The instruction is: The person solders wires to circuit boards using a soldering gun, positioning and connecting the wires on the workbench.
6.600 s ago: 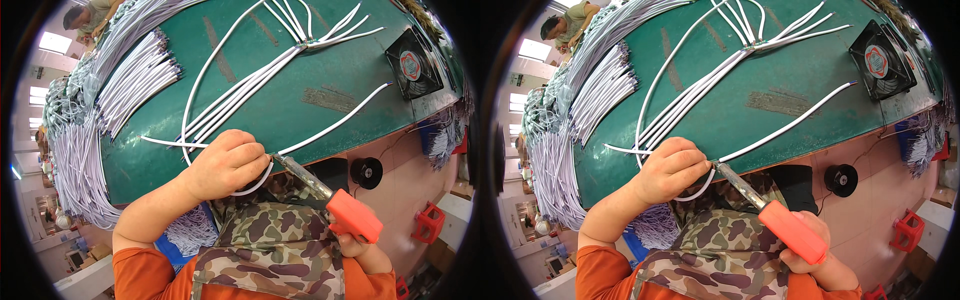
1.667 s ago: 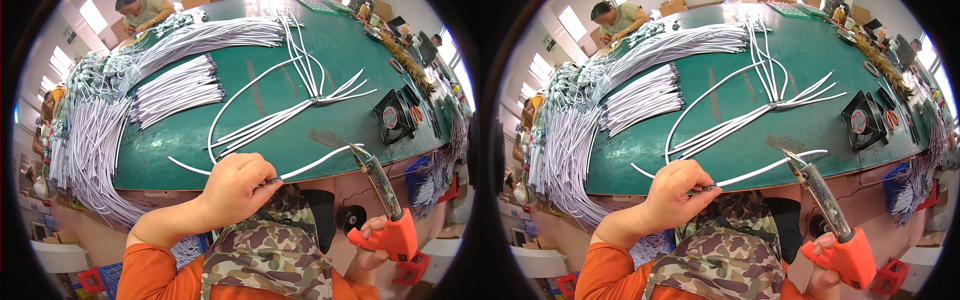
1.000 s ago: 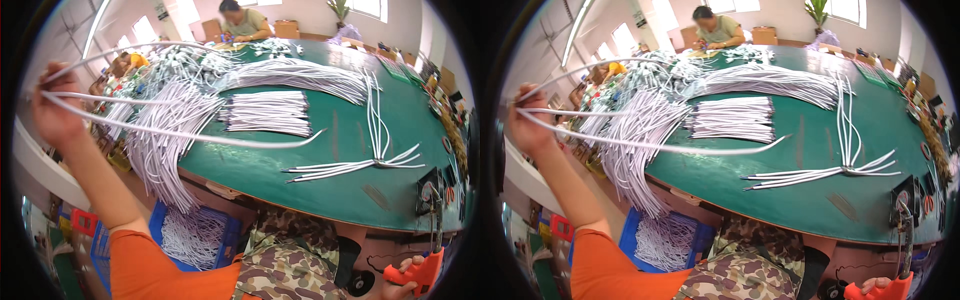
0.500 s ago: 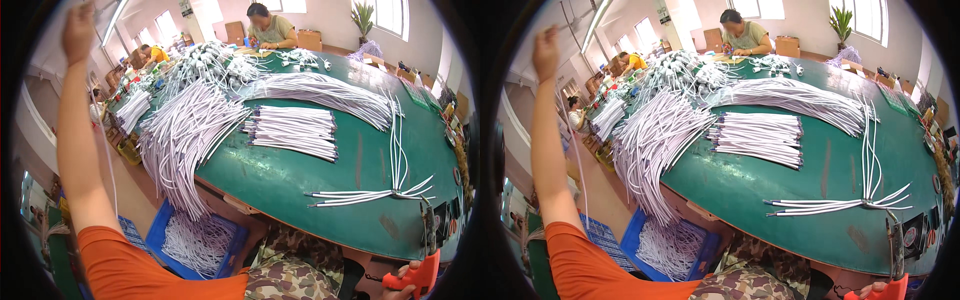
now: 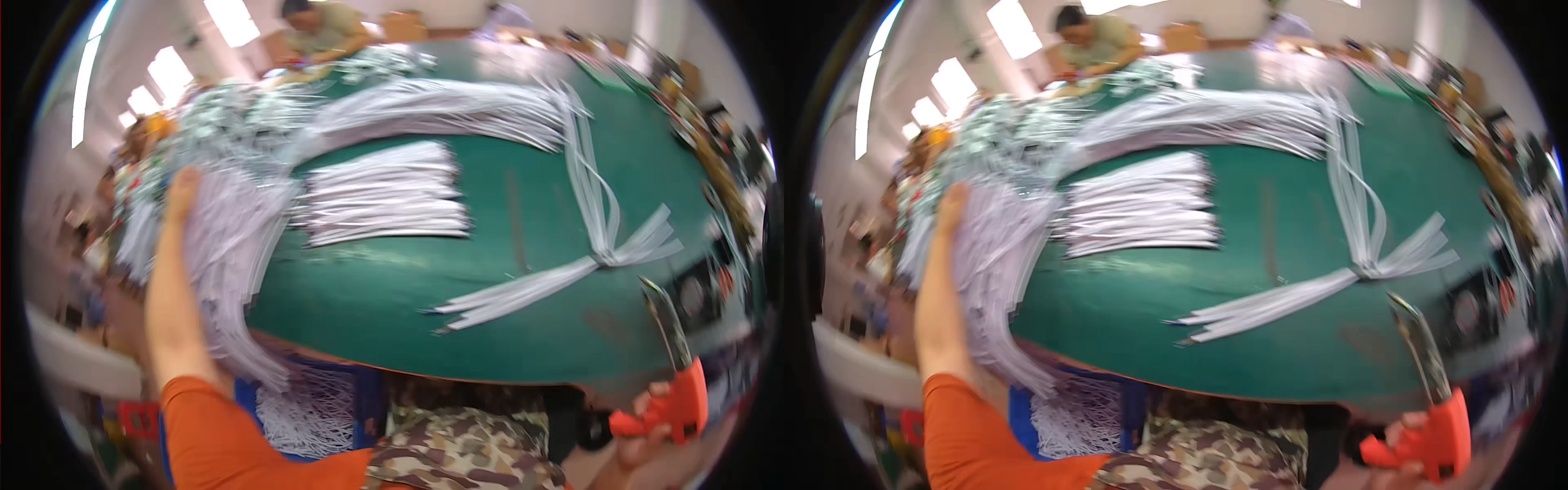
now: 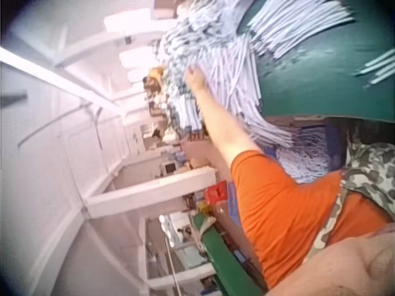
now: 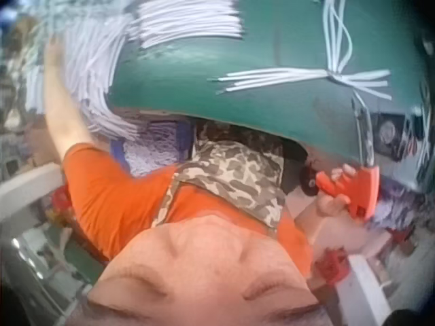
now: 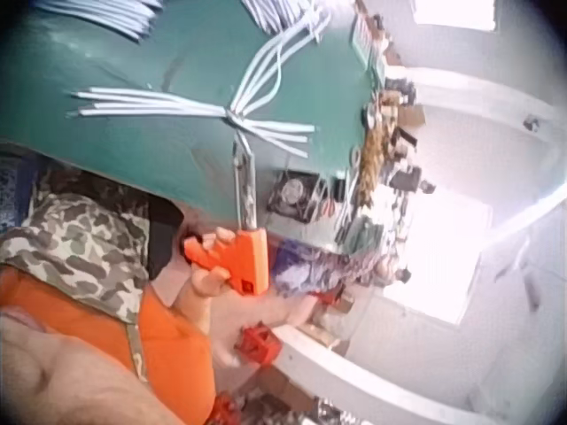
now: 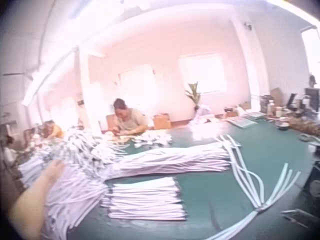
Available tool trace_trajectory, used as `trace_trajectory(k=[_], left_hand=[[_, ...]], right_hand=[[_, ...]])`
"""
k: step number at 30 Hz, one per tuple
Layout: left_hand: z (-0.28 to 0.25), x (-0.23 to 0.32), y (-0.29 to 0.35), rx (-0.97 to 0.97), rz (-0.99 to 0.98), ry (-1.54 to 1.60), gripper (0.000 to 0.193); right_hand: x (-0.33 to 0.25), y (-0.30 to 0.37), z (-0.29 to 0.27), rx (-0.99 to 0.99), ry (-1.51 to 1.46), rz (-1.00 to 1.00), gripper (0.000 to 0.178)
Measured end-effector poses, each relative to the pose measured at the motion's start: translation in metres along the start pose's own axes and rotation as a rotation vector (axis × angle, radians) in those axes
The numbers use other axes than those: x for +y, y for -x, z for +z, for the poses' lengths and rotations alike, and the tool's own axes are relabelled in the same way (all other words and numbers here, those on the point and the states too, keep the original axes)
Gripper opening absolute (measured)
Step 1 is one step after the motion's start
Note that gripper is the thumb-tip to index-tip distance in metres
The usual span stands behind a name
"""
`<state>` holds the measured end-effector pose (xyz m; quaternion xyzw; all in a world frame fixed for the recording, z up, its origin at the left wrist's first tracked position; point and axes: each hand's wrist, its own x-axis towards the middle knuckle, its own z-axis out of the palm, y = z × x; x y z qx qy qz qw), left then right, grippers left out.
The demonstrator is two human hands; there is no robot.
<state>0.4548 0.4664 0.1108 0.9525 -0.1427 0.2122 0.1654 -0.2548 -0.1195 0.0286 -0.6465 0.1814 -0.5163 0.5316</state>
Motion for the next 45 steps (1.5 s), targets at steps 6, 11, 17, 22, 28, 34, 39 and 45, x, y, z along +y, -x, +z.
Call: trace_trajectory(k=[6,11,17,22,28,34,39,45], left_hand=[[-0.009,0.207,0.019,0.434,0.403,0.051,0.029],[0.088,0.475,0.16,-0.067,0.796,0.523,0.03],[0.159,0.653,0.264,-0.544,0.933,0.635,0.034],[0.177,0.68,0.252,-0.985,0.742,0.717,0.017],[0.159,0.688,0.222,-0.849,1.022,0.67,0.012],[0.124,0.693,0.204,-1.048,1.196,0.07,0.01],[0.122,0.66,0.208,-1.041,1.249,-0.133,0.01],[0.124,0.634,0.205,-1.152,1.256,0.02,0.011]], right_hand=[[0.0,-0.006,-0.011,0.104,0.077,0.0,0.076],[0.005,-0.012,-0.008,0.068,-0.003,0.033,0.071],[0.007,-0.003,-0.028,0.147,-0.022,0.043,0.072],[0.008,0.005,-0.062,0.139,-0.003,0.042,0.063],[0.017,0.004,-0.075,0.235,-0.047,0.078,0.063],[0.012,0.0,-0.074,0.18,-0.037,0.055,0.063],[0.005,0.006,-0.073,0.149,0.011,0.063,0.065],[0.001,0.01,-0.067,0.028,-0.077,0.017,0.056]])
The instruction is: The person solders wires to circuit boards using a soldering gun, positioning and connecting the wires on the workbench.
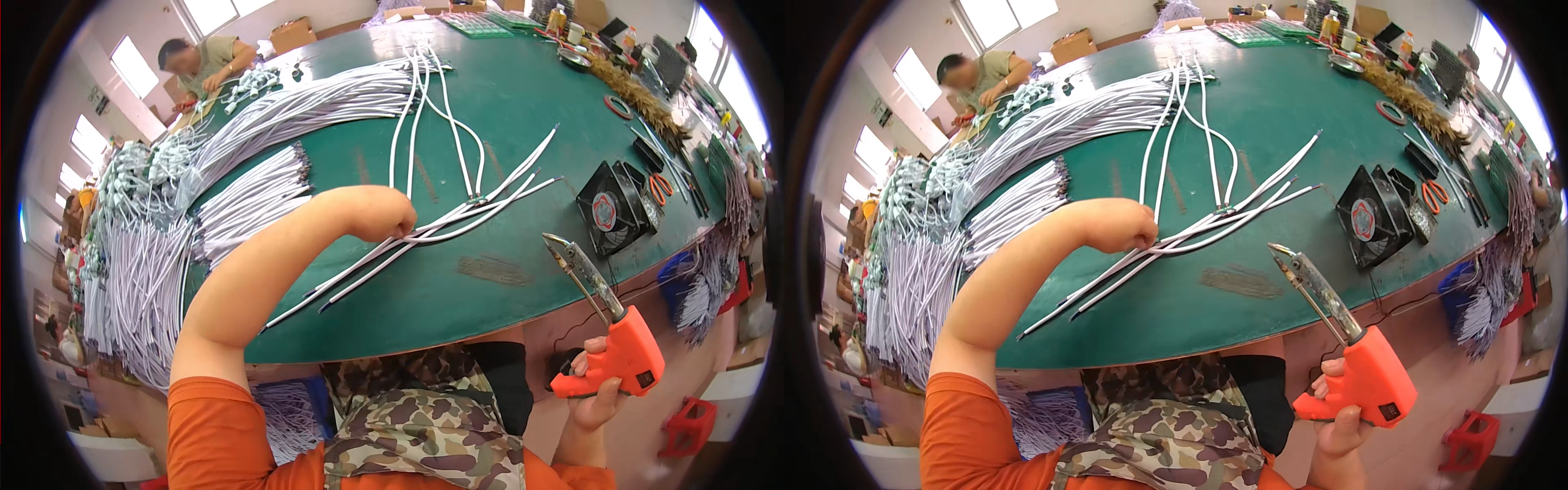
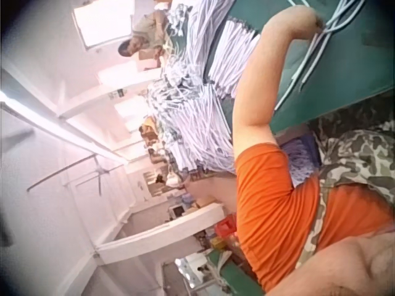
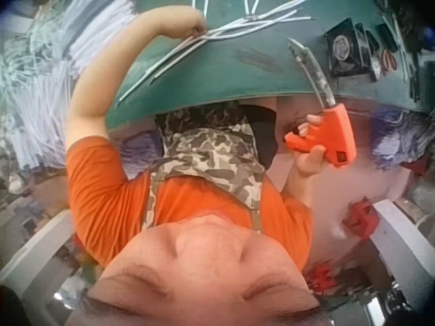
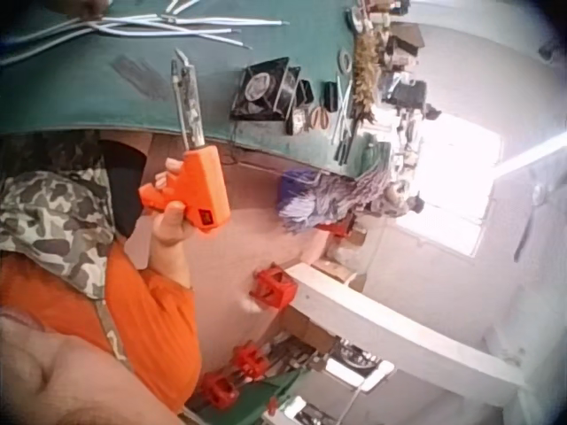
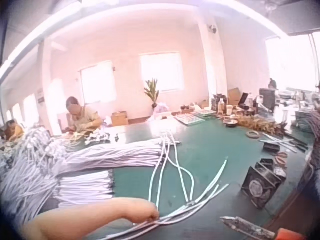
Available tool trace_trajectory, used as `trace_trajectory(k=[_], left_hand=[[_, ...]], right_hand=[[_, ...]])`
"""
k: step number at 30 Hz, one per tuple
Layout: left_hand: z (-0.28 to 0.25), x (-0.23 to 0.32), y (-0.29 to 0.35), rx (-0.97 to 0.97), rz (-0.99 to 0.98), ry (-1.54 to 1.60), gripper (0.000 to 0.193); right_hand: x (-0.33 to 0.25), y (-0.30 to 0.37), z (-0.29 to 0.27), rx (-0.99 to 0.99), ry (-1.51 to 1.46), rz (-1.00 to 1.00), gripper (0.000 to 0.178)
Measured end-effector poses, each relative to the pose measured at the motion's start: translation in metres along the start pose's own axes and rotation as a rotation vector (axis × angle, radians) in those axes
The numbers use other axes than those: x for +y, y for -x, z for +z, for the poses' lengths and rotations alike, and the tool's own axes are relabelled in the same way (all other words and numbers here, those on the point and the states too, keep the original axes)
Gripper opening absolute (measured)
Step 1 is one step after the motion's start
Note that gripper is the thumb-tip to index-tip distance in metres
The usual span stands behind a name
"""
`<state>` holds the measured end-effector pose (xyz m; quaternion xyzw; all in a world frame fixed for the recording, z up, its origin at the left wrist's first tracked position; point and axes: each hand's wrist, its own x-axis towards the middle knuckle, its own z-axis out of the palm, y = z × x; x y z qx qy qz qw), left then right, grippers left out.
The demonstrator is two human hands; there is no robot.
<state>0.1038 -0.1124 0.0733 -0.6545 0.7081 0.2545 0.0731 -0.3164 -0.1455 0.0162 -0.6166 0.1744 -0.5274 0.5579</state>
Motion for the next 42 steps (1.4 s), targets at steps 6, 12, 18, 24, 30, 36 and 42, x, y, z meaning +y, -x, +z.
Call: trace_trajectory(k=[6,12,18,24,30,36,42], left_hand=[[0.007,0.026,0.04,0.655,0.189,0.403,0.009],[0.099,0.083,0.052,0.479,0.058,0.462,0.02],[0.11,0.089,0.063,0.562,-0.151,0.539,0.025],[0.105,0.088,0.051,0.333,-0.239,0.745,0.017],[0.116,0.095,0.043,0.358,-0.348,1.925,0.008],[0.129,0.107,0.051,0.842,-0.092,0.272,0.008],[0.122,0.094,0.055,0.58,-0.134,0.53,0.009]], right_hand=[[-0.012,-0.004,0.009,0.01,0.044,-0.065,0.061],[0.001,-0.005,0.043,-0.074,-0.25,0.124,0.069],[0.076,-0.028,0.107,-0.163,-0.382,0.189,0.053],[0.089,-0.025,0.12,-0.251,-0.355,0.214,0.052],[0.09,-0.023,0.112,-0.272,-0.35,0.22,0.056],[0.087,-0.026,0.112,-0.26,-0.394,0.206,0.056],[0.087,-0.026,0.112,-0.234,-0.405,0.217,0.056]])
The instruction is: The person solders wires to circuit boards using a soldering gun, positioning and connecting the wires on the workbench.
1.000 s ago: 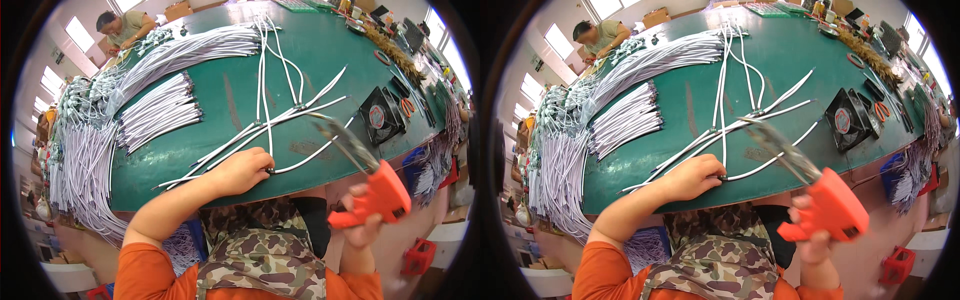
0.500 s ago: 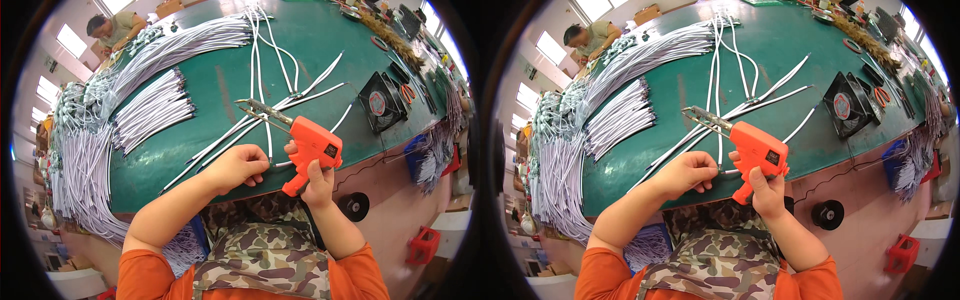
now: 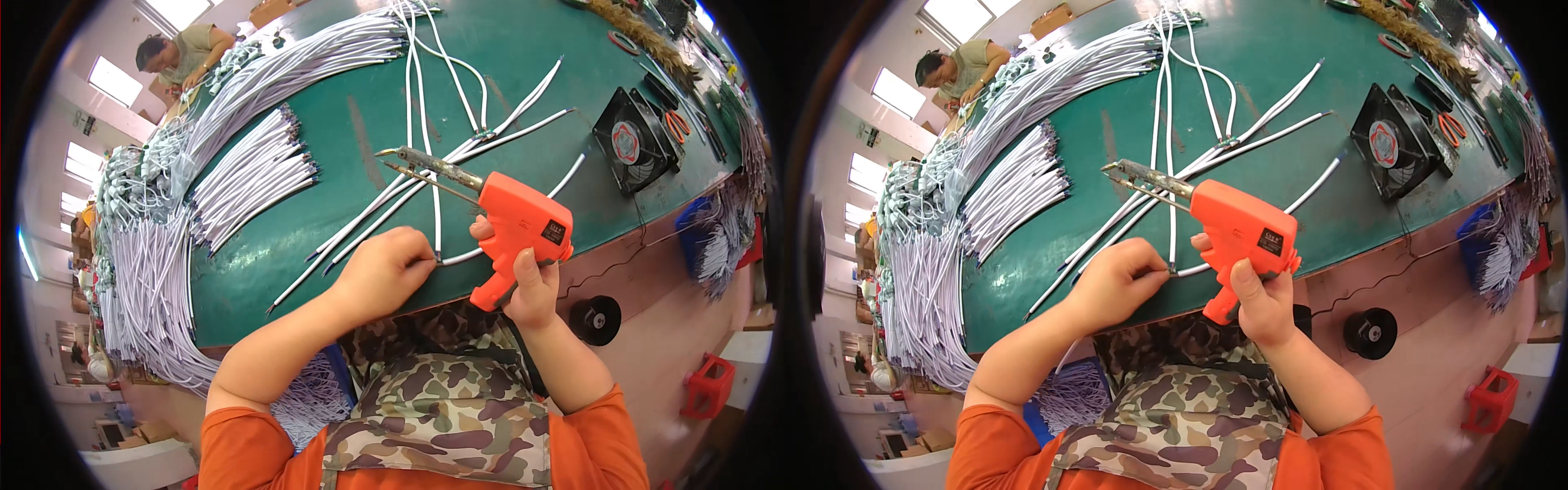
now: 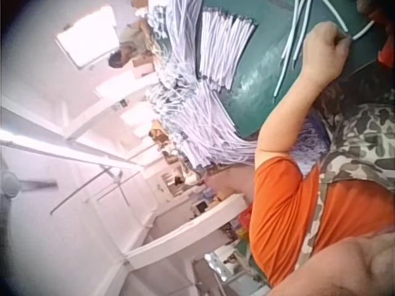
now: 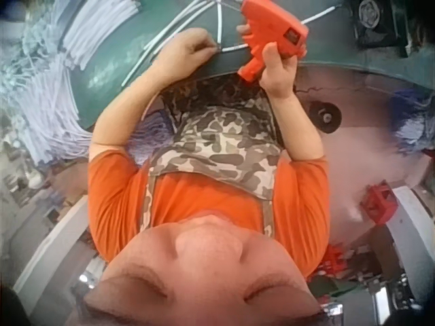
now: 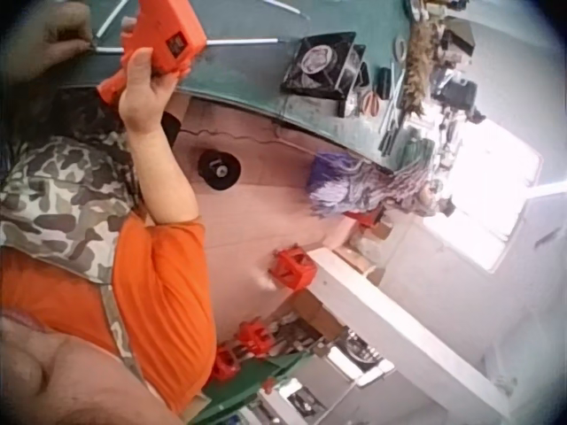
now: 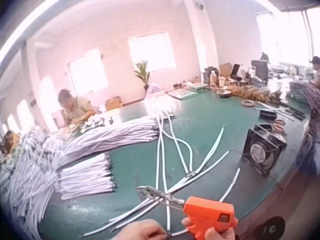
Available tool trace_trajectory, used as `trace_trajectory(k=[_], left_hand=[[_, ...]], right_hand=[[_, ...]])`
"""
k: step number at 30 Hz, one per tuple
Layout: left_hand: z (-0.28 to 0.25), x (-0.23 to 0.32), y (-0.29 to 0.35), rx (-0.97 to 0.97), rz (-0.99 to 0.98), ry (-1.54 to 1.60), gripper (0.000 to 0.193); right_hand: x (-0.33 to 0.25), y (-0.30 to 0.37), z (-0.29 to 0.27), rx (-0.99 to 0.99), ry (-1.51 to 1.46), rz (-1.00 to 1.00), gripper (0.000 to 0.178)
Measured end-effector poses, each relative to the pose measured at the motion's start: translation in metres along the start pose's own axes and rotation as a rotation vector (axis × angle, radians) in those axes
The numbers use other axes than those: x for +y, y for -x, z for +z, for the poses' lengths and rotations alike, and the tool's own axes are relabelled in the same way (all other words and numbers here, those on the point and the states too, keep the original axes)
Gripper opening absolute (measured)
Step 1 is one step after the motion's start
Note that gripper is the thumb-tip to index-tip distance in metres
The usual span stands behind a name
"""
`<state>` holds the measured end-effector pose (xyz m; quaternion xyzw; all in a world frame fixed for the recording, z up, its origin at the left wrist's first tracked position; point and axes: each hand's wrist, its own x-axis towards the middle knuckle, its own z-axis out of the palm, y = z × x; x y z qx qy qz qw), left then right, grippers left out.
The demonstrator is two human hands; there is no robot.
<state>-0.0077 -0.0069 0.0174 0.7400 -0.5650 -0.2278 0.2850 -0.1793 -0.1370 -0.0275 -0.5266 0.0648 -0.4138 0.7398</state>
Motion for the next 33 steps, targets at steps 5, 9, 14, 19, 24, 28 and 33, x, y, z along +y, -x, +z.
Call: trace_trajectory(k=[5,9,14,19,24,28,33], left_hand=[[-0.018,-0.005,-0.012,-0.242,-0.54,0.772,0.011],[-0.017,-0.005,-0.014,-0.295,-0.597,0.843,0.011],[0.006,0.004,0.001,-0.035,-0.386,0.481,0.008],[0.012,0.0,0.011,0.145,0.325,-0.43,0.015],[0.004,-0.009,0.013,0.111,0.283,-0.163,0.024],[0.004,-0.014,0.014,0.135,0.341,-0.209,0.025],[0.002,-0.017,0.013,0.116,0.437,-0.325,0.031]], right_hand=[[0.001,0.002,-0.001,0.005,-0.005,0.023,0.055],[0.001,0.002,-0.001,0.001,-0.006,0.041,0.056],[0.001,0.001,0.0,0.029,-0.043,0.018,0.056],[0.001,0.004,-0.005,0.017,-0.06,0.057,0.054],[-0.011,0.021,-0.021,-0.042,-0.089,0.035,0.052],[-0.031,0.05,-0.037,-0.015,0.021,0.154,0.063],[-0.047,0.077,-0.049,-0.032,0.214,0.162,0.064]])
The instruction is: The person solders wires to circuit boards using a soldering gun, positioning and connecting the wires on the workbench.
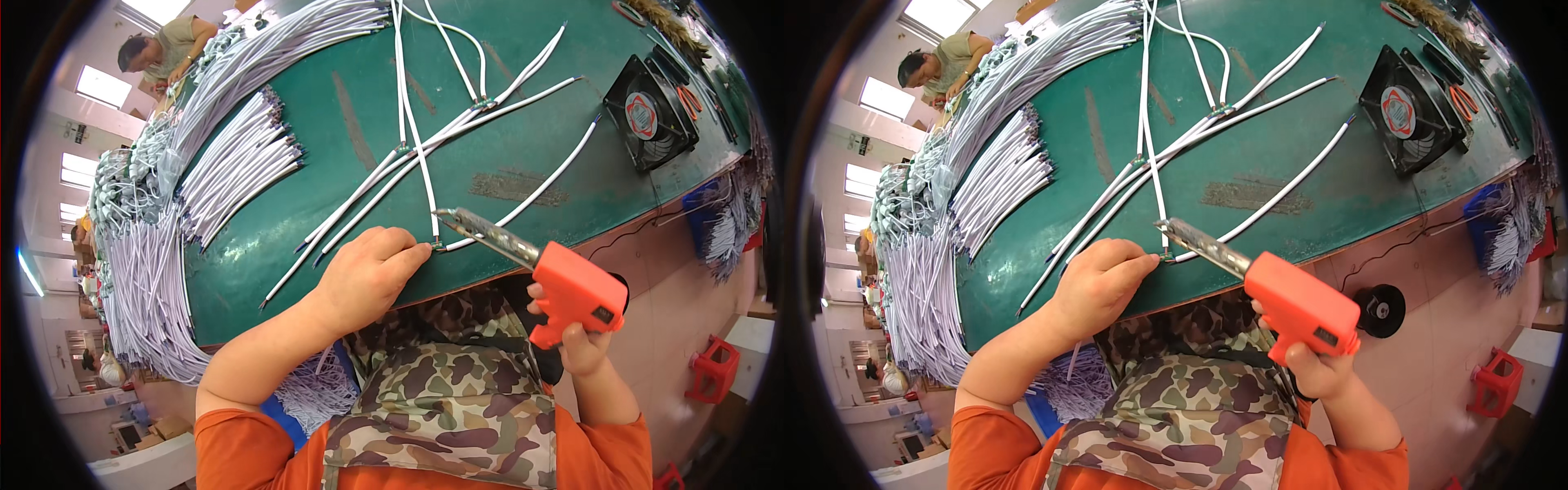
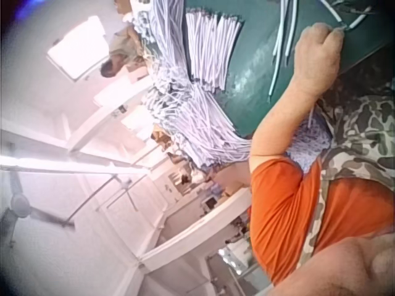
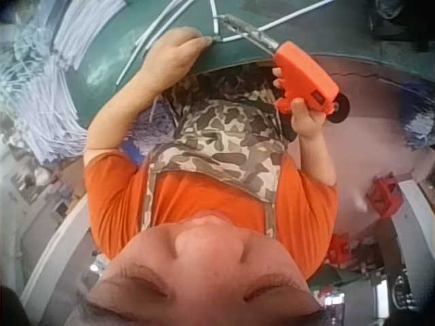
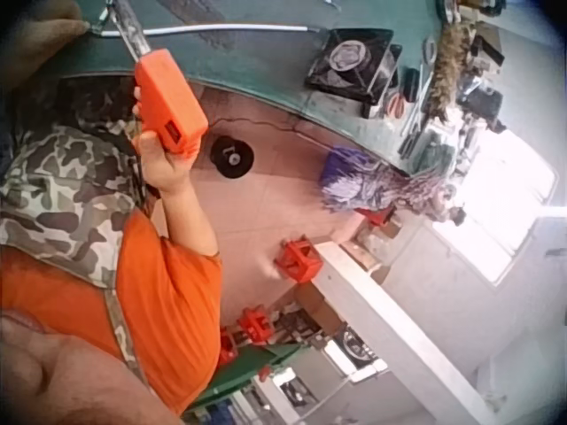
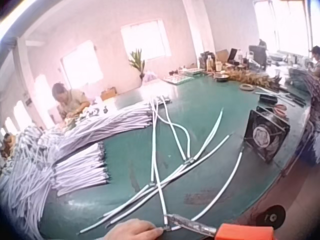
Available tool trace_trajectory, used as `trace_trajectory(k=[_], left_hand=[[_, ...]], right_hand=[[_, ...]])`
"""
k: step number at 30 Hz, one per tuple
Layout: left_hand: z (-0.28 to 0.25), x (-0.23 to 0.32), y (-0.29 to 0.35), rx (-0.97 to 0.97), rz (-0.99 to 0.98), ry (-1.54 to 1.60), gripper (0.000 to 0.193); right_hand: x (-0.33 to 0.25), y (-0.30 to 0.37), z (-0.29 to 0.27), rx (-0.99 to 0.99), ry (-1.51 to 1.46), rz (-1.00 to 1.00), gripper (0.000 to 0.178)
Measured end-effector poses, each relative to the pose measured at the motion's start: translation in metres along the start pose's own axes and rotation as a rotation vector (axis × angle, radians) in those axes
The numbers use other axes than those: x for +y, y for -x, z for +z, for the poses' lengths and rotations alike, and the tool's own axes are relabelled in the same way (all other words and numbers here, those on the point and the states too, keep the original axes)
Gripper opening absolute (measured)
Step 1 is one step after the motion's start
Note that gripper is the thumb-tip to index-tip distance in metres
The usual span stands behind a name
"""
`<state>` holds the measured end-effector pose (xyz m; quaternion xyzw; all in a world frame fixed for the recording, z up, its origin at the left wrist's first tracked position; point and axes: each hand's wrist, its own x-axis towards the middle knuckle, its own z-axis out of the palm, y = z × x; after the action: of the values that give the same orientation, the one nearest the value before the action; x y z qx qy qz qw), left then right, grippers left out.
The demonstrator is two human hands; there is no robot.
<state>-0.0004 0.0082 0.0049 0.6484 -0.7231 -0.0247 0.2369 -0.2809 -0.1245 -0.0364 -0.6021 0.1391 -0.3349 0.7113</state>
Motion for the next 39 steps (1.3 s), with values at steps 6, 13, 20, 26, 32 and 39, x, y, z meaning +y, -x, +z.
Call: trace_trajectory(k=[6,13,20,26,32,39], left_hand=[[-0.013,0.004,-0.01,-0.109,0.101,-0.116,0.031],[-0.022,0.008,-0.024,-0.254,0.167,-0.197,0.026],[-0.023,0.003,-0.03,-0.284,0.206,-0.229,0.022],[-0.03,0.002,-0.043,-0.346,0.274,-0.283,0.018],[-0.033,0.0,-0.053,-0.415,0.314,-0.288,0.016],[-0.029,-0.011,-0.054,-0.407,0.309,-0.157,0.022]], right_hand=[[0.004,0.014,-0.001,0.051,0.269,-0.149,0.041],[0.004,0.02,-0.007,-0.079,0.461,-0.206,0.036],[0.006,0.022,-0.008,-0.046,0.453,-0.214,0.036],[0.013,0.025,-0.015,-0.092,0.458,-0.271,0.052],[0.015,0.027,-0.016,-0.073,0.472,-0.273,0.057],[0.007,0.023,-0.013,-0.001,0.371,-0.17,0.037]])
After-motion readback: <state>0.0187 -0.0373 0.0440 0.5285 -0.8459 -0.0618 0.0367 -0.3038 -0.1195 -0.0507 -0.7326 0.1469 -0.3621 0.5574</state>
